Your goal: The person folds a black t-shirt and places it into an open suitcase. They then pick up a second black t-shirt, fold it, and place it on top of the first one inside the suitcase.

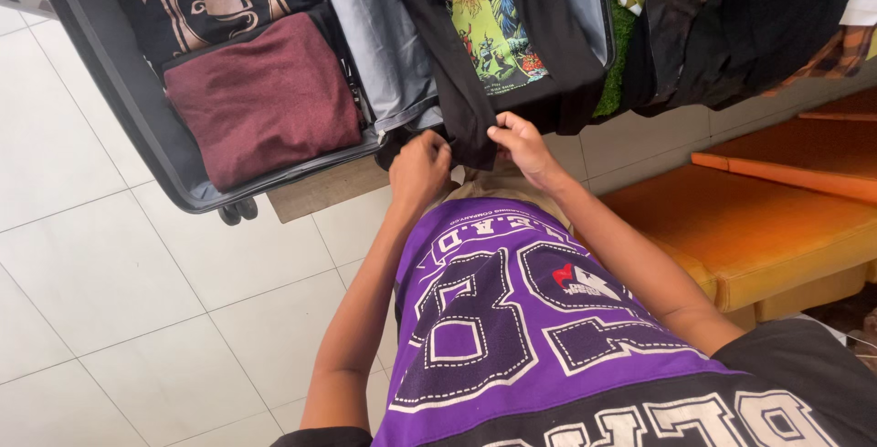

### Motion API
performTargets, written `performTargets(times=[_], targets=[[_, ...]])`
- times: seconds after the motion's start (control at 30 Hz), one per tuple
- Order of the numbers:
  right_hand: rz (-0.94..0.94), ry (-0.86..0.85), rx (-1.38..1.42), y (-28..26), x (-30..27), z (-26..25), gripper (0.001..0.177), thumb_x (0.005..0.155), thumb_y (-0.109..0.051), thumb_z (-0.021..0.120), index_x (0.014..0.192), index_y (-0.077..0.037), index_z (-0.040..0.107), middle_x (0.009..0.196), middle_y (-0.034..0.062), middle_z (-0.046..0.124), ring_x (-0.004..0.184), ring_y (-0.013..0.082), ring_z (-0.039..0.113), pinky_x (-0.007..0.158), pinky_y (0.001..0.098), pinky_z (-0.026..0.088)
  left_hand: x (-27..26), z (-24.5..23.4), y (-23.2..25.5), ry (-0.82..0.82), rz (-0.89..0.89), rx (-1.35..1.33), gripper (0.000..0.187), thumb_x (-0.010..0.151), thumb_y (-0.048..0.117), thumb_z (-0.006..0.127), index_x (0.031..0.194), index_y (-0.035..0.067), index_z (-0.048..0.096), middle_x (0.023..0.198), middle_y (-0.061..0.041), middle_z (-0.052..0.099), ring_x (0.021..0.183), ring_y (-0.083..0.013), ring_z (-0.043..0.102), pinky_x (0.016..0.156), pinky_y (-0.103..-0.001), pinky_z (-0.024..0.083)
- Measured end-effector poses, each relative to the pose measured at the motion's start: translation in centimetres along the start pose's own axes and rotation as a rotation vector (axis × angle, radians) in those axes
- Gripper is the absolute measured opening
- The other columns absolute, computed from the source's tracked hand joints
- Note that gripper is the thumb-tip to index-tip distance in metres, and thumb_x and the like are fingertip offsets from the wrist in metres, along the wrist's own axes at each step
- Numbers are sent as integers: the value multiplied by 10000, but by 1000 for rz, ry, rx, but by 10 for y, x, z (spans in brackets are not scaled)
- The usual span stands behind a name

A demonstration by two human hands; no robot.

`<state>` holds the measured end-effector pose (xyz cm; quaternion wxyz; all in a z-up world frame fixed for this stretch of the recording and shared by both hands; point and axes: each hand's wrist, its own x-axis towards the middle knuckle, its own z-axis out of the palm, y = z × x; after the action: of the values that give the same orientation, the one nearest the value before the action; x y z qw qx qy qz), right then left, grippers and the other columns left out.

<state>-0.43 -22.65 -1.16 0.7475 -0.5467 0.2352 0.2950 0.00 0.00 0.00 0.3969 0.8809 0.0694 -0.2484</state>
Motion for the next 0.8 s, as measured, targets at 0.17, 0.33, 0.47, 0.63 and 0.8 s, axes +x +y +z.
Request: performTargets(times=[0.17, 0.33, 0.47, 0.63, 0.8], targets=[[-239, -1, -304, 16, 6, 6, 147, 992, -101, 679, 1087, -13, 610, 881, -29, 596, 774, 30, 527, 650, 239, 440, 48, -19, 60, 366, 277, 87, 351, 928, 388, 741, 949, 69, 596, 883, -118, 690, 803, -381, 686, 665, -495, 518], [-337, 50, -613, -12, -5, 43, 187, 948, -128, 711, 1054, 3, 630, 737, -30, 565, 672, 31, 485, 596, 256, 451, 139, 22, 74, 493, 304, 419, 505, 738, 353, 794, 1031, 42, 525, 918, -177, 658, 749, -374, 706, 595, -449, 561], [-331, 0, -585, -30, -6, 56, 216, 940, -151, 728, 1067, 5, 651, 729, -18, 577, 667, 44, 504, 594, 269, 459, 194, 49, 44, 455, 185, 624, 443, 773, 171, 783, 1095, 69, 496, 957, -166, 663, 749, -347, 730, 610, -428, 587], [-220, -71, -549, -31, -13, 51, 345, 831, -160, 781, 1114, 1, 667, 783, -3, 672, 694, 44, 605, 624, 266, 524, 188, -6, 30, 455, 173, 566, 439, 804, 70, 737, 1155, 53, 474, 942, -183, 671, 757, -400, 723, 631, -475, 584], [-158, -85, -727, -22, -19, 51, 326, 835, -197, 770, 1083, 4, 703, 738, 70, 670, 652, 132, 601, 625, 324, 511, 177, -38, 34, 465, 201, 338, 293, 755, 90, 687, 1010, 8, 569, 930, -222, 696, 821, -451, 701, 739, -516, 555]])
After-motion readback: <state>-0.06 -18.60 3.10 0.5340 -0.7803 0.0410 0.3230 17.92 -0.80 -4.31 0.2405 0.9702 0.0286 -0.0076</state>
